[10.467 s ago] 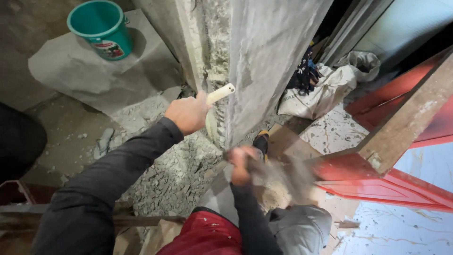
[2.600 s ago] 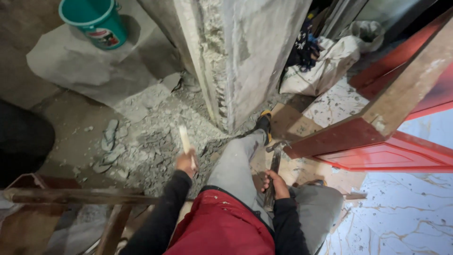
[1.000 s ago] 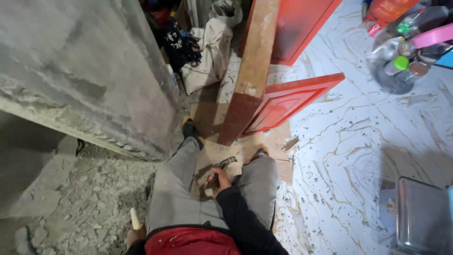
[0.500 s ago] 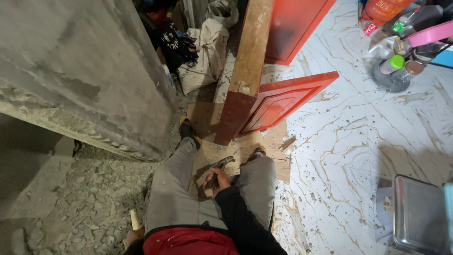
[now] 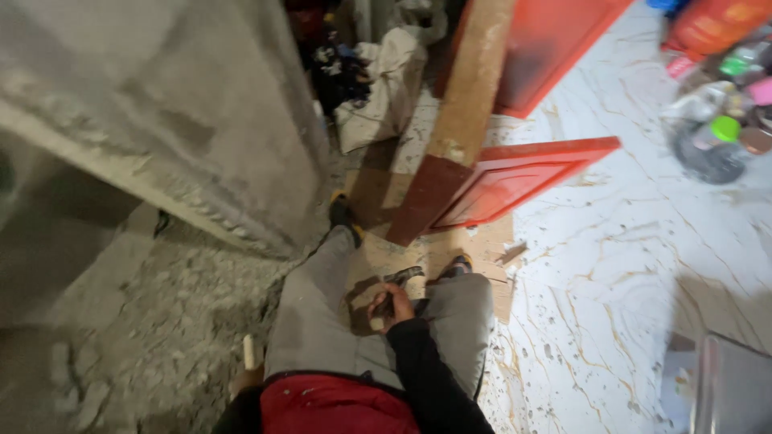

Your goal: Chipping concrete from a wall using a hammer and a wooden wedge

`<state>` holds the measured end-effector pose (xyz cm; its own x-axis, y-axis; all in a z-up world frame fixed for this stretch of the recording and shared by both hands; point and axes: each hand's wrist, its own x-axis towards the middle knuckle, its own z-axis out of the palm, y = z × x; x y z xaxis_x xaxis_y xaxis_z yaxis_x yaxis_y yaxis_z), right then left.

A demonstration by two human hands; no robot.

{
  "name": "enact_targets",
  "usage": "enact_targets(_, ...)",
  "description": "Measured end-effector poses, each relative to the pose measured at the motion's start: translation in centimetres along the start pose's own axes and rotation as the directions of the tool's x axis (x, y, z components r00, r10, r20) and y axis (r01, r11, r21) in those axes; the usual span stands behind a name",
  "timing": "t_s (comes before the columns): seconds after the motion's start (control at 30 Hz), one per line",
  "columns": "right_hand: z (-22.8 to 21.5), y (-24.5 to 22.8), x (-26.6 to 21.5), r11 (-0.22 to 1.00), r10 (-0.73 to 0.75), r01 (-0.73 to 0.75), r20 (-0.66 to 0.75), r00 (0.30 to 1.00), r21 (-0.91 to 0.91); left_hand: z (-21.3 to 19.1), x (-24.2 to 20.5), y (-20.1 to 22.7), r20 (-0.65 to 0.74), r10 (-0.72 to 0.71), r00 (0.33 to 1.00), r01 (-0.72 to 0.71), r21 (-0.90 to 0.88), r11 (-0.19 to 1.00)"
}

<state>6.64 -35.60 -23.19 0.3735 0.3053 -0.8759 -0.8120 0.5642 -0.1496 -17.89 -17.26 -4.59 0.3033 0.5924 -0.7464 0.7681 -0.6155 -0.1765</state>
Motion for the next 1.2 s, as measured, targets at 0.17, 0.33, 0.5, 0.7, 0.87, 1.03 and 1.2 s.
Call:
enact_targets(0.17, 0.1, -0.1, -0.3, 0.998, -0.019, 0.021, 0.029, 0.999, -0.064, -2.0, 0.9, 2.4, 0.034, -0.021, 0.999, 0.02, 0.037, 0.999)
enact_targets(0.33, -0.5, -0.5, 1.4, 0.996, -0.043, 0.042, -0.003, 0.999, -0.083, 5.5, 13.8, 1.8, 0.071, -0.014, 0.997, 0.006, 0.111, 0.994)
enact_targets(0.5, 0.5, -0.5, 0.5, 0.991, -0.061, 0.061, 0.004, 0.998, -0.12, 11.8, 22.6, 0.0, 0.019, -0.21, 0.978, 0.162, -0.704, 0.692)
enact_targets(0.7, 0.7, -0.3, 0.9, 0.993, -0.03, 0.027, -0.032, 0.999, -0.114, 13.9, 25.4, -0.6, -0.06, -0.186, 0.981, 0.128, -0.524, 0.842)
enact_targets(0.87, -0.6, -0.6, 3.7, 0.981, 0.012, -0.015, -0.019, 1.0, -0.194, 18.8, 30.8, -1.1, -0.132, -0.242, 0.961, 0.118, -0.595, 0.795)
enact_targets(1.03, -1.3, 0.4, 5.0, 0.968, 0.075, -0.083, -0.039, 0.996, -0.237, 18.2, 30.3, -0.7, -0.111, -0.259, 0.959, 0.127, -0.651, 0.749)
enact_targets(1.2, -0.6, 0.1, 2.9, 0.962, 0.089, -0.078, 0.031, 0.996, -0.26, 19.8, 30.8, -1.4, -0.147, -0.119, 0.982, 0.015, -0.566, 0.824)
